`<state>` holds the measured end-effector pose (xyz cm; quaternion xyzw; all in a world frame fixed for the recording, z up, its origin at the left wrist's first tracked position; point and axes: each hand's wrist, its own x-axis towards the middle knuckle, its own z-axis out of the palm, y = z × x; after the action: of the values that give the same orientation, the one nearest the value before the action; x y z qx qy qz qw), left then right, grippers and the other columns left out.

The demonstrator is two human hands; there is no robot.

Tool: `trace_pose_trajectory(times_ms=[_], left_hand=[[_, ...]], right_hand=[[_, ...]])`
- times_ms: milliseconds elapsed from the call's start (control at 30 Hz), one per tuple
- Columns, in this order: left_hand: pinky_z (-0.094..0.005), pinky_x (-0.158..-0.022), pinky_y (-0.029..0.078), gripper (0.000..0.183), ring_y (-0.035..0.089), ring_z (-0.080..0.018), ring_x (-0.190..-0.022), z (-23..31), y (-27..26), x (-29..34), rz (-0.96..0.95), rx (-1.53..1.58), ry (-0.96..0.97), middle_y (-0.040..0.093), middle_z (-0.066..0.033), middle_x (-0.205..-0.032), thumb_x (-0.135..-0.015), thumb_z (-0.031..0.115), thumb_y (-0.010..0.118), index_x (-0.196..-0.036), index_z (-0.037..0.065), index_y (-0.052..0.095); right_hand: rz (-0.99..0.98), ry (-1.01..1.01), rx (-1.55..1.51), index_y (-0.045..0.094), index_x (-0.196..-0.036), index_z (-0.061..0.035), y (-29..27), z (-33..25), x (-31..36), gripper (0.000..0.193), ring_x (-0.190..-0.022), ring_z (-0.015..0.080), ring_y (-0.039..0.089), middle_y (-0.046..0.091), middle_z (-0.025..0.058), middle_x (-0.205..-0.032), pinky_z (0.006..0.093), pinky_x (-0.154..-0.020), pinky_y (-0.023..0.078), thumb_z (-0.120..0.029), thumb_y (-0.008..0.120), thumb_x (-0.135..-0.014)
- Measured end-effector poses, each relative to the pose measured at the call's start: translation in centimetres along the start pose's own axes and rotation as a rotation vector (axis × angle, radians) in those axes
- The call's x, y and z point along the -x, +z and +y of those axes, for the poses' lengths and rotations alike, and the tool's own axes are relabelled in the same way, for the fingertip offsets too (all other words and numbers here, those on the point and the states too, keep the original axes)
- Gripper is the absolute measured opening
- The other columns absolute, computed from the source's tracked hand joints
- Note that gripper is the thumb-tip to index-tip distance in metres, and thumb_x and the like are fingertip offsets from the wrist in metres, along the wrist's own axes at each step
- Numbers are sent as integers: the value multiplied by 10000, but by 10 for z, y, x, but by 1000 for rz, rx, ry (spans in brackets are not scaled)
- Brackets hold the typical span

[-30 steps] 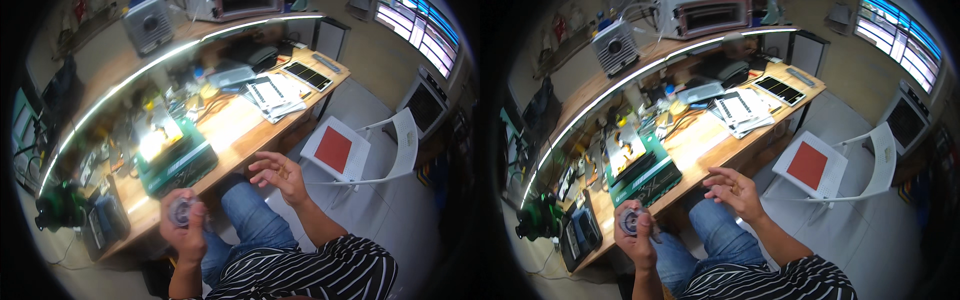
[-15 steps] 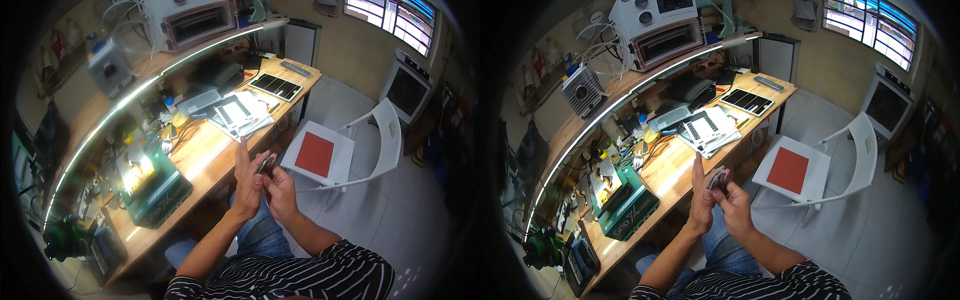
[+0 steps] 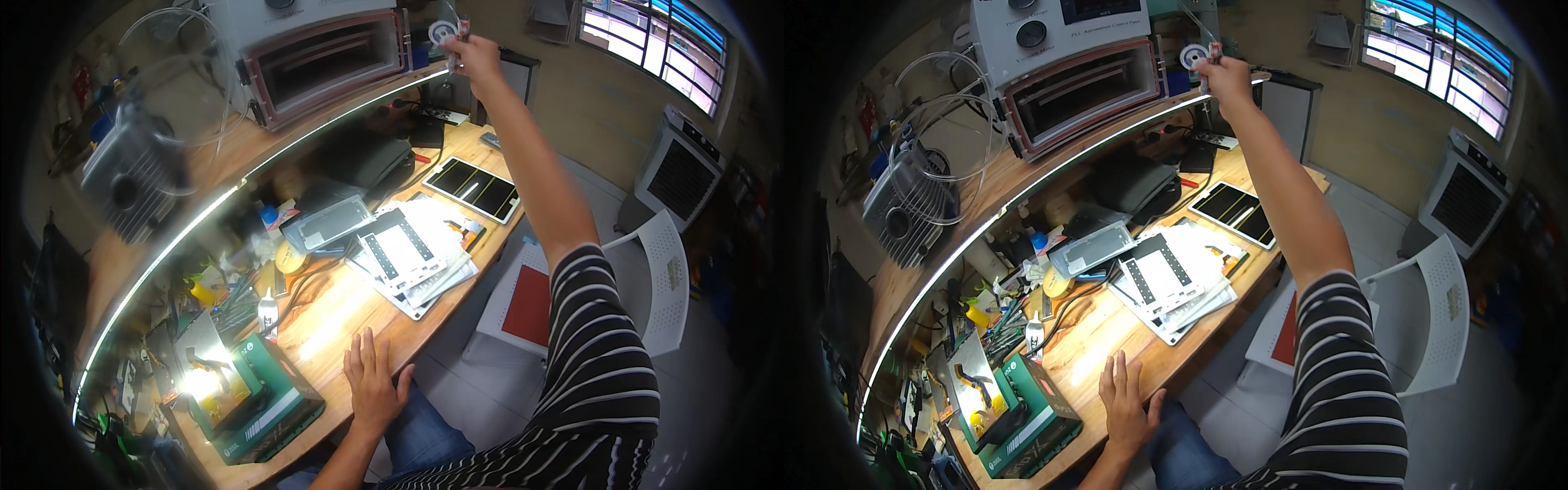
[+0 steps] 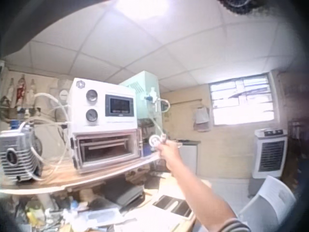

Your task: The person removes a tablet screen from a green pressing machine, wipes it with a cloth, and places it on a red mat. They then use a blue electric screwdriver to work along the edges of the screen.

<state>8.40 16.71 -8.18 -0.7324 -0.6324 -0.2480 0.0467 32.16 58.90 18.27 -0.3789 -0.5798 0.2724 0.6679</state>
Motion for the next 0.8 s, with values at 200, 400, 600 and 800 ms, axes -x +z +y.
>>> trace_pose_trajectory(times_ms=[200, 400, 600, 800], left_hand=[[-553, -1095, 330, 687, 358, -485, -1384, 2, 13, 2, 25, -22, 79, 413, -309, -1479, -850, 388, 745, -1348, -24, 512], [-551, -1077, 362, 720, 439, -475, -1335, 3, 12, 1, -26, -88, 105, 496, -297, -1427, -846, 534, 712, -1308, -2, 579], [-554, -1079, 364, 699, 455, -473, -1323, 4, 8, 0, 3, -58, 130, 500, -291, -1426, -854, 536, 703, -1303, 12, 593], [-478, -1079, 397, 645, 486, -393, -1320, -1, 15, 6, 115, 90, 149, 514, -250, -1420, -858, 472, 714, -1276, -5, 595]], right_hand=[[4, -155, 577, 767, -929, -26, 93, 56, -173, 287, -765, 234, 715, 737, 156, -840, 369, -732, 555, -257, 772, -758], [-210, -172, 755, 741, -1026, -10, 95, 89, -208, 267, -837, 320, 728, 725, 200, -921, 405, -728, 574, -199, 648, -863], [-596, -204, 429, 796, -957, -101, 32, 18, -143, 244, -542, 173, 641, 687, 76, -688, 325, -483, 510, -81, 653, -760], [-89, -102, 426, 734, -1066, -72, -26, -55, 17, 287, -618, 11, 596, 720, 9, -866, 179, -486, 397, -321, 668, -938]])
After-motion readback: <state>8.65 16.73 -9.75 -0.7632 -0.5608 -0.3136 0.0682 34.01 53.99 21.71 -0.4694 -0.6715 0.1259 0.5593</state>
